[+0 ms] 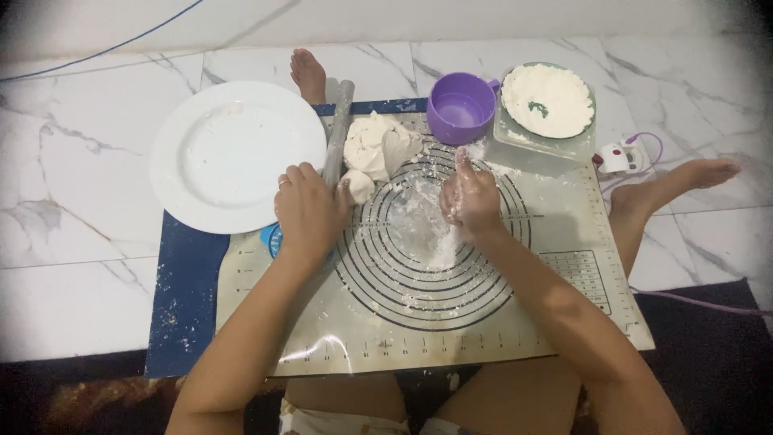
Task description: The person is portioning dough, shaping it into small balls, and then rolling them flat using a metal rolling pin on a silicone mat.
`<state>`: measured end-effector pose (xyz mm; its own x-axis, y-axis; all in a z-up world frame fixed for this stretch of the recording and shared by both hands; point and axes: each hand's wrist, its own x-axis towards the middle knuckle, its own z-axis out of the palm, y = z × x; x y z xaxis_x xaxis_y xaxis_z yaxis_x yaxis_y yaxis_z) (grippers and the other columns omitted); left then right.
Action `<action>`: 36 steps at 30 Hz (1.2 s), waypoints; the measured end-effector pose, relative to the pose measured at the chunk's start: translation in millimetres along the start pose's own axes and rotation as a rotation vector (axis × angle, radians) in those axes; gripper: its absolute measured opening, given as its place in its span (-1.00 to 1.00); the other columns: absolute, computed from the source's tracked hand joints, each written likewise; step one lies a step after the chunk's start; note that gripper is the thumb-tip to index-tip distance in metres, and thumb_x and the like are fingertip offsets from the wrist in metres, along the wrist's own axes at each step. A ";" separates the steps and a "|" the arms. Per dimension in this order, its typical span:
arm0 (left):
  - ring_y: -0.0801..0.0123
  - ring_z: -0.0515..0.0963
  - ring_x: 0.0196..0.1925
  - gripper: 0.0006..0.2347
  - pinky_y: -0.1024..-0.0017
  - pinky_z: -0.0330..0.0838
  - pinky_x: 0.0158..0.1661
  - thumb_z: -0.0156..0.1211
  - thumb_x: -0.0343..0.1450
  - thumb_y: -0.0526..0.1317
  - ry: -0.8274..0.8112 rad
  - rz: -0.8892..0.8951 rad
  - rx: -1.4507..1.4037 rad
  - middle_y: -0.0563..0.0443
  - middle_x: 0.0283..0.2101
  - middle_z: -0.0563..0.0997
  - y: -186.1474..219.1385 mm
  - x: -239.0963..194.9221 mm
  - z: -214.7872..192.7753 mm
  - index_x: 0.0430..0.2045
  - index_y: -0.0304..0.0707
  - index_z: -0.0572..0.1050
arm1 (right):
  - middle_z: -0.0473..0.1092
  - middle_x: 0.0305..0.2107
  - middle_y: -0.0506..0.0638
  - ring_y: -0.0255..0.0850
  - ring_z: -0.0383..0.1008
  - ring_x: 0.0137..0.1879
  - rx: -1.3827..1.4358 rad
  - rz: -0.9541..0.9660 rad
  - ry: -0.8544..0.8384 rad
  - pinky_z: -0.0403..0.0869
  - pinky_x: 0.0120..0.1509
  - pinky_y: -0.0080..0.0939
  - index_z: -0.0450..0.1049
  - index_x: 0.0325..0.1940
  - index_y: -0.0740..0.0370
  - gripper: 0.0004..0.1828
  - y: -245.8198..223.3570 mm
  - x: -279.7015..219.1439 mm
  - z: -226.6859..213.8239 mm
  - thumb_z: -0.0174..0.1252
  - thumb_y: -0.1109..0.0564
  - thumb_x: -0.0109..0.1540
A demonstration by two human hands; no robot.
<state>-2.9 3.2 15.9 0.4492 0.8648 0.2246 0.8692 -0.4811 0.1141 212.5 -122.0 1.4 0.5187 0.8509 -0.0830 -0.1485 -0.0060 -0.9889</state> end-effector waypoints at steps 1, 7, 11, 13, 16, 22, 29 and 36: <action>0.06 0.59 -0.31 -0.57 0.21 0.48 -0.37 0.17 0.37 0.10 0.001 -0.001 -0.002 -0.13 -0.44 0.46 -0.2 0.5 2.9 -0.34 -0.44 0.45 | 0.15 -0.93 -0.05 -0.30 0.19 -0.84 -0.002 -0.001 -0.001 0.16 -0.80 -0.41 0.22 -0.81 0.07 -0.23 3.5 1.2 -0.5 -0.24 -0.23 0.46; 0.10 0.63 -0.40 -0.52 0.25 0.52 -0.45 -0.02 0.46 0.13 -0.096 0.029 0.008 -0.17 -0.54 0.50 -7.7 5.1 15.2 -0.46 -0.43 0.54 | 0.03 -1.00 0.02 -0.23 0.10 -0.91 0.055 -0.154 0.019 0.09 -0.84 -0.37 0.12 -0.89 0.16 -0.20 15.9 3.8 3.2 -0.24 -0.12 0.46; 0.14 0.63 -0.44 -0.57 0.28 0.54 -0.44 -0.05 0.49 0.03 -0.105 0.045 -0.007 -0.17 -0.58 0.51 -8.1 8.1 14.3 -0.49 -0.44 0.56 | 0.07 -1.00 0.01 -0.24 0.12 -0.91 -0.007 -0.181 -0.026 0.11 -0.84 -0.38 0.19 -0.88 0.15 -0.24 26.8 7.4 -1.7 -0.17 -0.02 0.46; 0.16 0.63 -0.44 -0.59 0.30 0.55 -0.41 -0.01 0.50 -0.01 -0.098 0.051 -0.006 -0.15 -0.58 0.51 -7.8 8.4 10.7 -0.51 -0.46 0.56 | 0.08 -1.00 0.00 -0.26 0.13 -0.91 -0.050 -0.219 -0.073 0.13 -0.83 -0.38 0.22 -0.88 0.15 -0.25 29.5 8.3 -1.6 -0.18 0.03 0.46; 0.18 0.62 -0.48 -0.59 0.33 0.55 -0.43 -0.01 0.51 -0.03 -0.080 0.038 -0.033 -0.17 -0.62 0.49 -10.7 8.8 6.4 -0.54 -0.46 0.56 | 0.08 -0.94 -0.04 -0.38 0.03 -0.83 -0.090 -0.196 -0.200 0.04 -0.77 -0.35 0.21 -0.87 0.12 -0.31 40.3 11.4 -2.9 -0.07 0.14 0.41; -0.11 0.64 -0.50 -0.58 0.12 0.50 -0.49 -0.05 0.52 -0.10 -0.120 0.004 -0.265 -0.34 -0.64 0.52 -23.3 12.2 -6.9 -0.58 -0.54 0.57 | 0.44 -0.40 0.04 -0.26 0.41 -0.32 -0.247 -0.079 -0.411 0.49 -0.31 -0.25 0.45 -0.31 0.24 -0.83 34.7 8.8 -3.1 0.23 0.10 0.18; -0.40 0.60 -0.39 -0.53 -0.12 0.42 -0.34 -0.28 0.55 -0.13 0.259 -0.141 -0.786 -0.55 -0.54 0.55 -36.3 14.8 -56.5 -0.48 -0.59 0.57 | 0.43 -0.12 0.24 0.01 0.48 -0.03 -0.573 -0.346 -0.576 0.48 0.02 0.01 0.30 0.14 0.32 -0.53 10.1 -16.3 21.8 0.25 0.23 0.17; -0.13 0.65 -0.40 -0.50 0.09 0.49 -0.36 -0.31 0.58 0.00 0.484 -0.245 -0.775 -0.32 -0.50 0.62 -99.9 32.9 -55.7 -0.49 -0.38 0.58 | 0.39 0.05 0.15 0.08 0.38 0.23 -0.963 -0.708 -0.540 0.33 0.33 0.15 0.39 0.18 0.26 -0.49 -17.6 -25.9 40.6 0.30 0.05 0.20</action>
<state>-86.4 71.7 65.8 -0.0138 0.8845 0.4663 0.4703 -0.4058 0.7837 167.5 -122.6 26.0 -0.1983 0.9250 0.3243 0.7889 0.3469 -0.5072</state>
